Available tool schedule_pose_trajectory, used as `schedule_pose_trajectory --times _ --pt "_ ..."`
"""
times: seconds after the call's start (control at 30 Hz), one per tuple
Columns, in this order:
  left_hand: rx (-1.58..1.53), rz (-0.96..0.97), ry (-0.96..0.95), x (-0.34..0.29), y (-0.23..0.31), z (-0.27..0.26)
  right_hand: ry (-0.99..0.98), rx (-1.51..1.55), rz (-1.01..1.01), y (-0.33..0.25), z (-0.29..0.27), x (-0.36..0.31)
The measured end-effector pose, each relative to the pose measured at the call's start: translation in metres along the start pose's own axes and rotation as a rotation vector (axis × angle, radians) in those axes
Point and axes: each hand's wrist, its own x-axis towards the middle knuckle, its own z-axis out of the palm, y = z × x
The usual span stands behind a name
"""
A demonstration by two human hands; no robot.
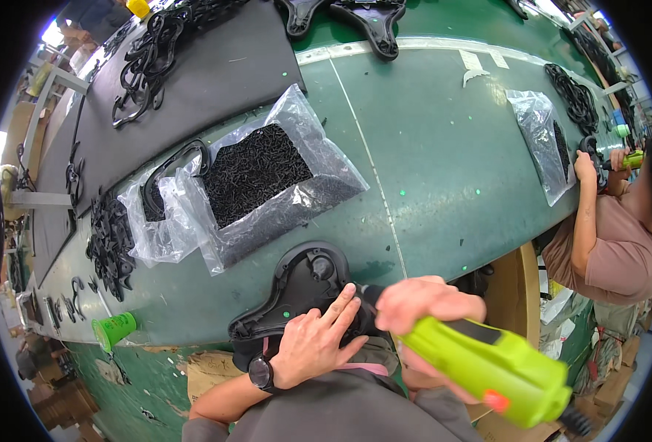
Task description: Assembling bicycle seats by attaching components using an electric screwdriver.
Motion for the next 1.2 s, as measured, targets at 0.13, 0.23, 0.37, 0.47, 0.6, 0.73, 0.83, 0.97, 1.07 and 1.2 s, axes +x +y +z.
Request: schedule_pose_trajectory --times 0.13,0.23,0.37,0.47,0.6,0.73,0.83,0.97,1.07,1.2 --pt "-0.032 -0.013 0.005 -0.001 -0.001 0.002 -0.069 0.040 0.032 0.026 0.000 -0.005" --pt "-0.048 -0.013 0.006 -0.001 -0.002 0.002 -0.096 0.059 0.067 0.030 -0.001 -0.007" --pt "-0.059 -0.027 -0.006 0.000 -0.001 0.001 -0.103 -0.032 0.086 0.034 0.005 -0.009" --pt "-0.085 -0.026 0.020 -0.002 -0.004 0.007 -0.180 -0.102 0.085 0.036 0.007 -0.011" --pt "-0.072 -0.048 0.006 -0.002 -0.003 0.007 -0.179 -0.168 0.072 0.041 0.013 -0.012" --pt "-0.113 -0.030 0.044 -0.004 -0.005 0.008 -0.162 -0.460 0.155 0.030 0.014 -0.012" --pt "-0.070 -0.034 0.022 -0.004 -0.006 0.002 -0.267 -0.231 0.217 0.027 0.018 0.002" --pt "-0.055 0.036 0.036 0.005 -0.031 -0.005 -0.244 -0.361 0.052 0.034 0.038 0.026" --pt "-0.080 -0.002 -0.083 0.017 -0.025 -0.017 -0.056 -0.252 0.432 0.027 0.036 0.028" --pt "-0.184 0.074 -0.045 0.014 -0.017 -0.019 0.075 0.159 0.234 0.003 0.037 0.035"
